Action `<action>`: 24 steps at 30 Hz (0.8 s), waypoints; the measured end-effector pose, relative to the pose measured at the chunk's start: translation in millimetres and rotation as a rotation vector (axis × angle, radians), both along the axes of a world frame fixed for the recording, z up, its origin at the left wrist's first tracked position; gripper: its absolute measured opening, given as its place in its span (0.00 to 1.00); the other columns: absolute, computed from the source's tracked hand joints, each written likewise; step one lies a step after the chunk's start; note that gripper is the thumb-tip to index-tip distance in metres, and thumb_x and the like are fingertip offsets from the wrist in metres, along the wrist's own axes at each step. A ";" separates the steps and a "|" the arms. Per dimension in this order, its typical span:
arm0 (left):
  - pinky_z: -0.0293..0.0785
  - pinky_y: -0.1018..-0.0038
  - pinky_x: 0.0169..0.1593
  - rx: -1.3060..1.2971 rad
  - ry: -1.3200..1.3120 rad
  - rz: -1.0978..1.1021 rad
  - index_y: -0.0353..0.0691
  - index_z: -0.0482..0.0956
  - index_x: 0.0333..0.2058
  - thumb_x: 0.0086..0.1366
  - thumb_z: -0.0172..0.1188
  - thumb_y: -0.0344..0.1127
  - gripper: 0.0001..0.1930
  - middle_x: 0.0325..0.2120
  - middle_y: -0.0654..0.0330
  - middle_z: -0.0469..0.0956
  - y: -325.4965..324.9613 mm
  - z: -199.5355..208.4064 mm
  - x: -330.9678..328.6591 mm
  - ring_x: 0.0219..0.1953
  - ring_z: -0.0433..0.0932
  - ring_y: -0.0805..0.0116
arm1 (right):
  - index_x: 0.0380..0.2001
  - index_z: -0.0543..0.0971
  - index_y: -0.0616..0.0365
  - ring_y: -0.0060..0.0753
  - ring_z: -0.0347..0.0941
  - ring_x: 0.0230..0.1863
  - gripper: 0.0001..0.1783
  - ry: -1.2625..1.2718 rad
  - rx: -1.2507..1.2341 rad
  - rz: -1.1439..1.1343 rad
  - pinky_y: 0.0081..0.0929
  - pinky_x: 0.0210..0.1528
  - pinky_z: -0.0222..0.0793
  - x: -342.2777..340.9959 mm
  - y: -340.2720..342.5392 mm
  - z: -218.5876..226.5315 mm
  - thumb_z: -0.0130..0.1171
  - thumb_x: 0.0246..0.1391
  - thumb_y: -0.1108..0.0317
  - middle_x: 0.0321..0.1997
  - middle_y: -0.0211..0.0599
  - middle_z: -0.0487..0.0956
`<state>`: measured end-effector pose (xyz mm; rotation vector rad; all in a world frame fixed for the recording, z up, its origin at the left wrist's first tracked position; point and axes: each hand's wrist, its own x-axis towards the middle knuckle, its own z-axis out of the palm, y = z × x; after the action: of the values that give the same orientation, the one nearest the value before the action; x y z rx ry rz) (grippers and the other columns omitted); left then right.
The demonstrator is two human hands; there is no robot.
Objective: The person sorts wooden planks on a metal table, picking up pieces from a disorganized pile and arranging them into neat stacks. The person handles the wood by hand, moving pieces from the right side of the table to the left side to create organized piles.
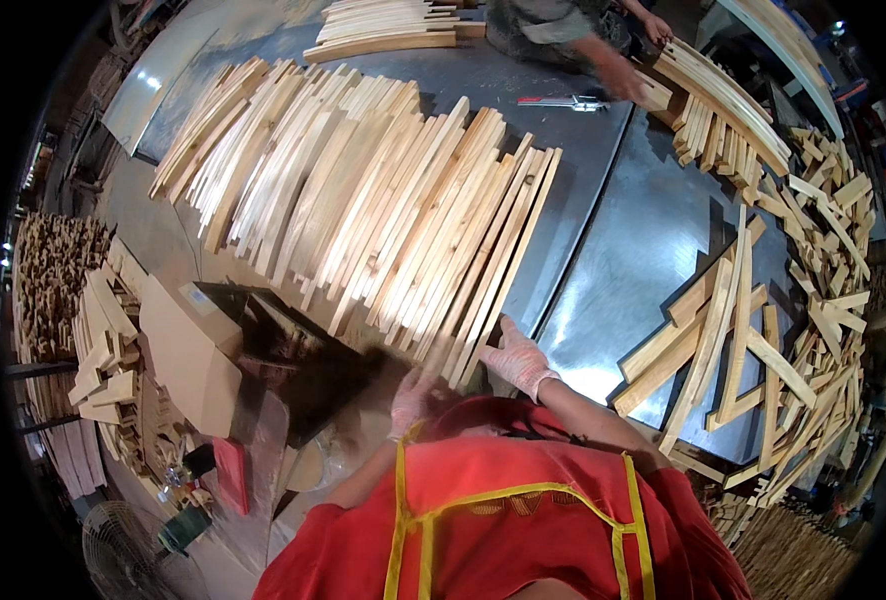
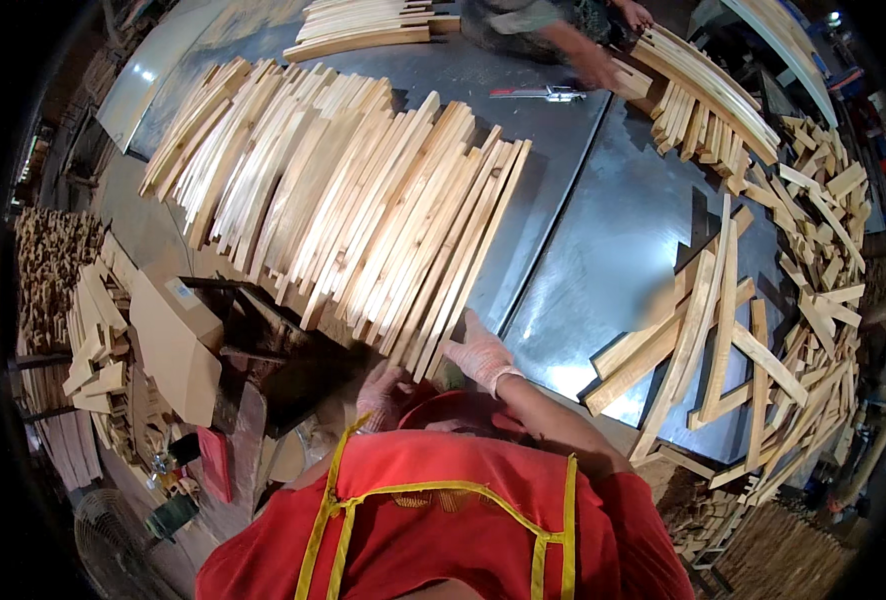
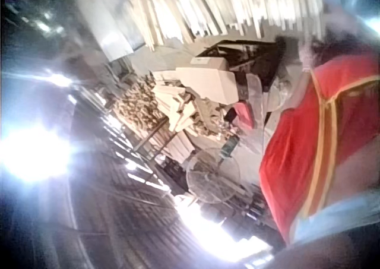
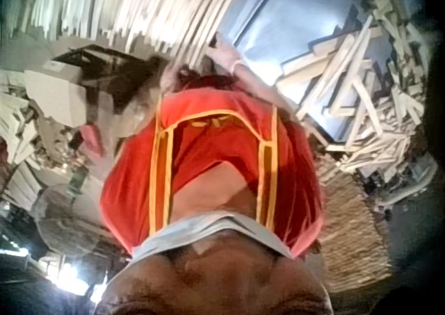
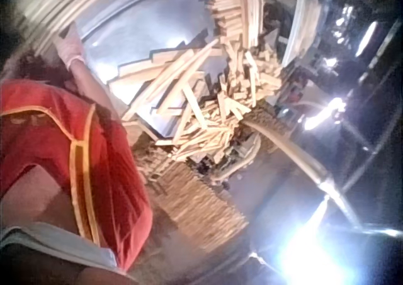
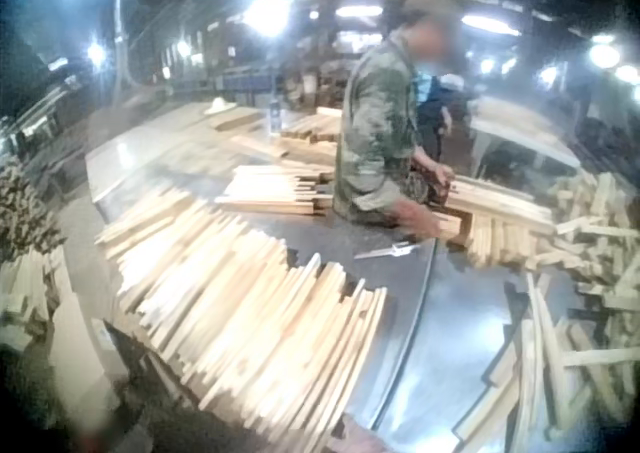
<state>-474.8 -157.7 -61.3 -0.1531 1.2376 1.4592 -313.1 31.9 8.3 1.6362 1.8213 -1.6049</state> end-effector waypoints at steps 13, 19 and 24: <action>0.79 0.54 0.52 -0.172 0.643 -0.903 0.42 0.78 0.56 0.66 0.66 0.44 0.23 0.45 0.47 0.84 21.0 63.6 52.8 0.48 0.83 0.46 | 0.78 0.52 0.66 0.60 0.75 0.66 0.62 0.118 0.073 -0.239 0.40 0.69 0.67 21.6 19.3 -27.4 0.70 0.53 0.41 0.63 0.69 0.77; 0.78 0.55 0.56 -0.209 0.995 -1.563 0.46 0.78 0.58 0.69 0.60 0.52 0.24 0.51 0.45 0.82 69.2 105.5 54.3 0.51 0.83 0.43 | 0.72 0.62 0.65 0.50 0.81 0.56 0.52 0.054 0.261 -0.331 0.39 0.58 0.76 33.5 0.6 -28.4 0.74 0.51 0.52 0.54 0.55 0.83; 0.78 0.63 0.55 0.115 0.960 -1.296 0.46 0.79 0.58 0.67 0.66 0.46 0.23 0.51 0.50 0.81 95.0 144.3 28.6 0.51 0.83 0.52 | 0.59 0.75 0.64 0.36 0.81 0.49 0.29 0.857 -0.459 -0.888 0.35 0.54 0.79 81.2 -9.7 -25.9 0.70 0.55 0.70 0.50 0.40 0.84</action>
<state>-446.2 -62.7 83.0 1.3295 1.4704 0.3635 -232.0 22.2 -17.5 1.7402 0.7126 -3.1683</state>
